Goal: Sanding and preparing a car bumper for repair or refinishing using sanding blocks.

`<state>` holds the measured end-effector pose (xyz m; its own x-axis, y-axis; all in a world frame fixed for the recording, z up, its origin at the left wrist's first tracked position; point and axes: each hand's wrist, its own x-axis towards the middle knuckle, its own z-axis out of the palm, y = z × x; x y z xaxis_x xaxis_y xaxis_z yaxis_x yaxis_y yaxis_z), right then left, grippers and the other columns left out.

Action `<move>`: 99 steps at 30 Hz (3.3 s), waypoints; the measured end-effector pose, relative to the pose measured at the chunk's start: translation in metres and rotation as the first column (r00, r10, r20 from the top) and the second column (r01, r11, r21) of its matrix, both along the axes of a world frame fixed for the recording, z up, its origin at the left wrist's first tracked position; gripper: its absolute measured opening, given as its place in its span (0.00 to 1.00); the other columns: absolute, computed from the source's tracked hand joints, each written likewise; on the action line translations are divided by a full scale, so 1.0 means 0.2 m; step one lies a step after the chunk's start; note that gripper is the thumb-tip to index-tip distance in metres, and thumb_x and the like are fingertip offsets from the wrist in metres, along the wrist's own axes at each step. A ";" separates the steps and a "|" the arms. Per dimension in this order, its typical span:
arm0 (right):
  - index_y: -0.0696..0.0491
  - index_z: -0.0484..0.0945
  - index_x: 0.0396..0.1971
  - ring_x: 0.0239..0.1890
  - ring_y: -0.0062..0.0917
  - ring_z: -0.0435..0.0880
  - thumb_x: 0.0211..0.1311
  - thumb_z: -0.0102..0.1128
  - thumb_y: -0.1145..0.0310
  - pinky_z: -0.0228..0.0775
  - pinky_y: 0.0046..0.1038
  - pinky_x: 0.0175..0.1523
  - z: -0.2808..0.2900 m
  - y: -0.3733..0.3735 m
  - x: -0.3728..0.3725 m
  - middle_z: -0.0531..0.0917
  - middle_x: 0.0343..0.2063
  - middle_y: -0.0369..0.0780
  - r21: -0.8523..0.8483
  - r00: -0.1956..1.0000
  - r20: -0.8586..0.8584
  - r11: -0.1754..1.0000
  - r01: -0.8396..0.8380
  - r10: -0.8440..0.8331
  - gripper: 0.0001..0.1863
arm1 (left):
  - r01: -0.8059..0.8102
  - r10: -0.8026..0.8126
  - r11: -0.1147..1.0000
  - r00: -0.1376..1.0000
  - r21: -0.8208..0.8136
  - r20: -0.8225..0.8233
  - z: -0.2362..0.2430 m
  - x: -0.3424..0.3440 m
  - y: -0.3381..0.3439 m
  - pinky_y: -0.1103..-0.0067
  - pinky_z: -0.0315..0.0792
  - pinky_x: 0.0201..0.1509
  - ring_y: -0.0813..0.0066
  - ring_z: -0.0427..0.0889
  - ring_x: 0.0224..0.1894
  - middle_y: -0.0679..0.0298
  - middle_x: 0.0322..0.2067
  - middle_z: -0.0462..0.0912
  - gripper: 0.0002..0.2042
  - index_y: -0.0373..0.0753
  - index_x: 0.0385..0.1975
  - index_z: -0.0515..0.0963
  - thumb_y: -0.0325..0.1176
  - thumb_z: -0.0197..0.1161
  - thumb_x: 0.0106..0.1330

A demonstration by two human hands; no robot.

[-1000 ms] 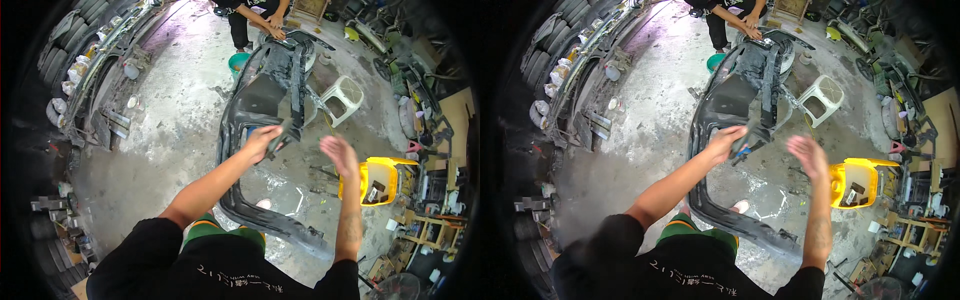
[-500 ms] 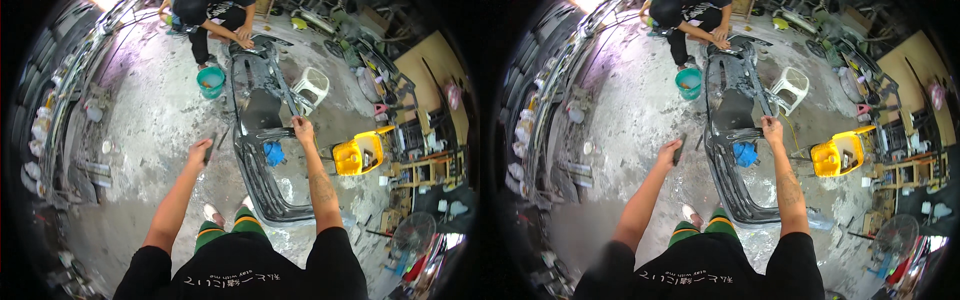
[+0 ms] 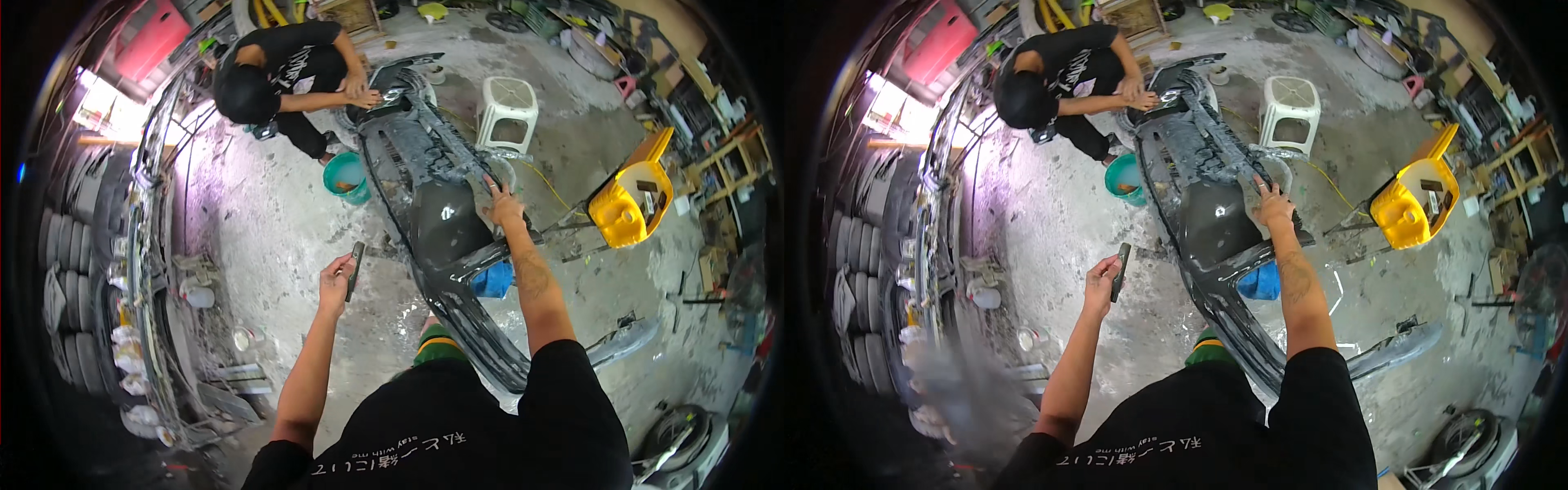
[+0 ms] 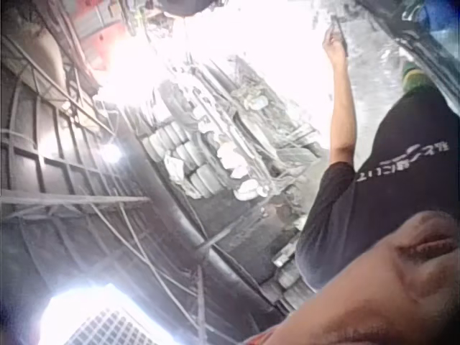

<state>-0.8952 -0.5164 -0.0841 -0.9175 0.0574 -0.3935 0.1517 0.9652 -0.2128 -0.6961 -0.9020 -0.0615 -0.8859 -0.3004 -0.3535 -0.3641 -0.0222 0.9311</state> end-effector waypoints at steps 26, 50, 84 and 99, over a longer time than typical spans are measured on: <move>0.47 0.78 0.47 0.48 0.36 0.83 0.67 0.44 0.66 0.74 0.40 0.51 -0.15 -0.10 -0.08 0.84 0.42 0.41 0.216 0.878 -0.259 0.862 0.458 -0.402 0.14 | 0.504 -0.993 0.097 0.105 -0.858 -0.051 -0.04 -1.52 0.65 0.64 0.76 0.41 0.54 0.76 0.42 0.56 0.41 0.72 0.13 0.36 0.48 0.79 0.34 0.60 0.66; 0.48 0.81 0.41 0.44 0.32 0.84 0.61 0.49 0.69 0.71 0.36 0.54 -0.27 -0.07 -0.02 0.86 0.38 0.39 0.081 0.834 -0.364 0.878 0.471 -0.414 0.12 | 0.584 -0.986 -0.004 -0.138 -0.812 -0.094 -0.14 -1.68 0.85 0.65 0.73 0.34 0.53 0.78 0.33 0.55 0.33 0.71 0.08 0.32 0.42 0.77 0.28 0.57 0.68; 0.46 0.81 0.39 0.41 0.32 0.86 0.63 0.48 0.66 0.73 0.37 0.50 -0.28 -0.09 -0.03 0.87 0.34 0.39 0.097 0.820 -0.401 0.871 0.482 -0.409 0.12 | 0.573 -0.979 0.011 -0.163 -0.820 -0.127 -0.20 -1.72 0.86 0.63 0.74 0.36 0.49 0.79 0.34 0.55 0.37 0.75 0.07 0.35 0.39 0.78 0.30 0.57 0.68; 0.44 0.83 0.42 0.37 0.33 0.87 0.63 0.48 0.66 0.74 0.35 0.49 -0.26 -0.12 -0.03 0.87 0.32 0.40 0.121 0.828 -0.379 0.865 0.487 -0.414 0.14 | 0.604 -0.988 -0.001 -0.126 -0.797 -0.095 -0.20 -1.69 0.79 0.63 0.72 0.34 0.48 0.78 0.34 0.54 0.33 0.75 0.06 0.34 0.35 0.77 0.30 0.57 0.68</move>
<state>-0.9021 -0.5411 -0.1353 -0.8410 0.5410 -0.0069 0.5367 0.8327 -0.1364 -1.0342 -0.7430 -0.1017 -0.3482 0.9307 0.1124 0.7651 0.2128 0.6077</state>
